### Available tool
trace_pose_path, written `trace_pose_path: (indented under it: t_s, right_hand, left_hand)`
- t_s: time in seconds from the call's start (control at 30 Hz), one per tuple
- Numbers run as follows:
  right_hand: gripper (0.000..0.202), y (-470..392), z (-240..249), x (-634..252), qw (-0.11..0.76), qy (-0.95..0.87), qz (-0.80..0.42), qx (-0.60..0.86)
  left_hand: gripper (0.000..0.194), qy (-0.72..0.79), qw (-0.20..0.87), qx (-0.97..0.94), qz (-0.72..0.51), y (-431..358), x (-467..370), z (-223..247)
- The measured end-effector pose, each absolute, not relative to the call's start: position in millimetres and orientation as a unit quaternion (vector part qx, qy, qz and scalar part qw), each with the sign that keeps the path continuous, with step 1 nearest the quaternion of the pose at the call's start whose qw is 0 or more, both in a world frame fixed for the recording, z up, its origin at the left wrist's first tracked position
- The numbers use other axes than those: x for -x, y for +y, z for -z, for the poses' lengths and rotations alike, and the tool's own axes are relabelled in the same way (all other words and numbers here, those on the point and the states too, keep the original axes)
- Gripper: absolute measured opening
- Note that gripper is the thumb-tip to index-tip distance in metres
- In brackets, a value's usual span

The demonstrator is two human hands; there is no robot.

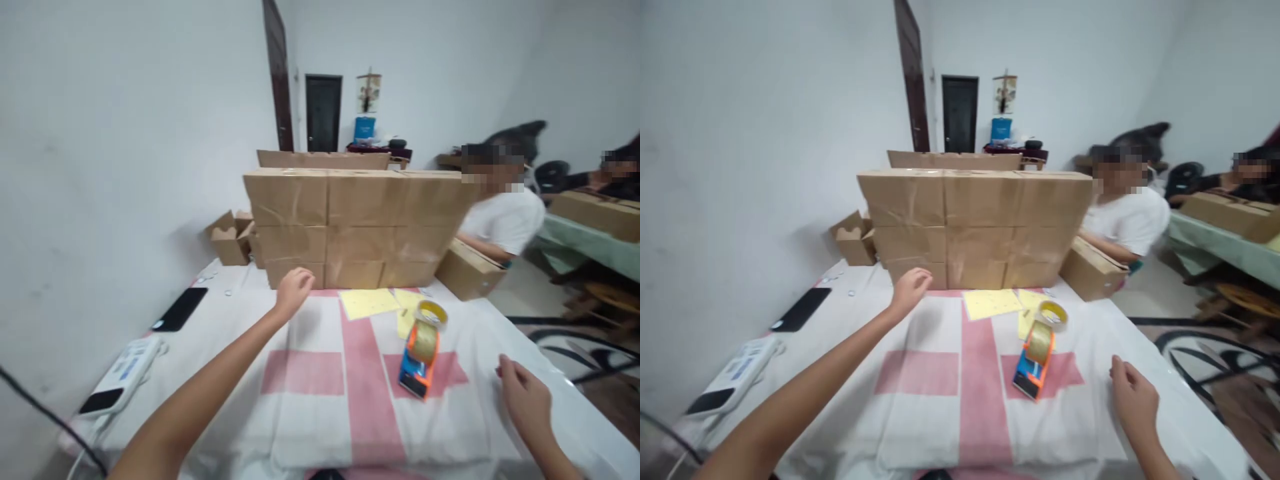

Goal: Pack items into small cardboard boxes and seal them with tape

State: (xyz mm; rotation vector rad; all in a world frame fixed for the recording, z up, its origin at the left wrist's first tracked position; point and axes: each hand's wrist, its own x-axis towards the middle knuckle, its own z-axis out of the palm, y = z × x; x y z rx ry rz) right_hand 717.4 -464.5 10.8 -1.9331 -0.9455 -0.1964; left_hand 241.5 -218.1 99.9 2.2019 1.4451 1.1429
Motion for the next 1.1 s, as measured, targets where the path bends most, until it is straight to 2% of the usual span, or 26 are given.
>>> trace_pose_path:
  t_s: [0.1, 0.2, 0.3, 0.4, 0.5, 0.63, 0.9, 1.0, 1.1]
  right_hand:
    - [0.036, -395.6, -47.2, -623.5, 0.533, -0.414, 0.066, 0.735]
    - [0.033, -306.1, -77.8, -475.5, 0.576, -0.571, -0.016, 0.584]
    - [0.029, -221.9, -84.2, -319.8, 0.504, -0.724, -0.190, 0.430]
    - [0.032, -148.9, -69.7, -198.6, 0.436, -0.732, -0.326, 0.410]
    - [0.049, -84.2, -52.4, -126.5, 0.401, -0.691, -0.376, 0.469]
    - [0.062, -18.5, -40.7, -89.2, 0.398, -0.635, -0.373, 0.547]
    - [0.060, 51.2, -42.2, -66.3, 0.377, -0.539, -0.328, 0.678]
    - [0.060, 68.7, -41.6, -63.7, 0.358, -0.549, -0.318, 0.685]
    - [0.052, 82.2, -38.4, -65.9, 0.340, -0.592, -0.312, 0.661]
  left_hand:
    - [0.020, 0.627, 0.092, -0.642, -0.432, -173.4, -128.0, -84.7]
    - [0.065, 0.715, 0.073, -0.534, -0.446, -121.0, -59.9, -75.0]
    - [0.106, 0.755, 0.077, -0.470, -0.451, -69.6, -28.0, -66.0]
    - [0.126, 0.767, 0.097, -0.444, -0.453, -25.2, -14.6, -52.4]
    - [0.127, 0.777, 0.122, -0.425, -0.448, 7.9, -6.2, -33.7]
    - [0.119, 0.784, 0.115, -0.423, -0.440, 33.2, 2.8, -12.1]
    - [0.111, 0.774, 0.082, -0.446, -0.442, 38.0, 13.5, 4.8]
    - [0.114, 0.768, 0.079, -0.453, -0.446, 33.1, 18.5, 6.5]
    - [0.116, 0.762, 0.080, -0.458, -0.450, 29.4, 22.1, 6.0]
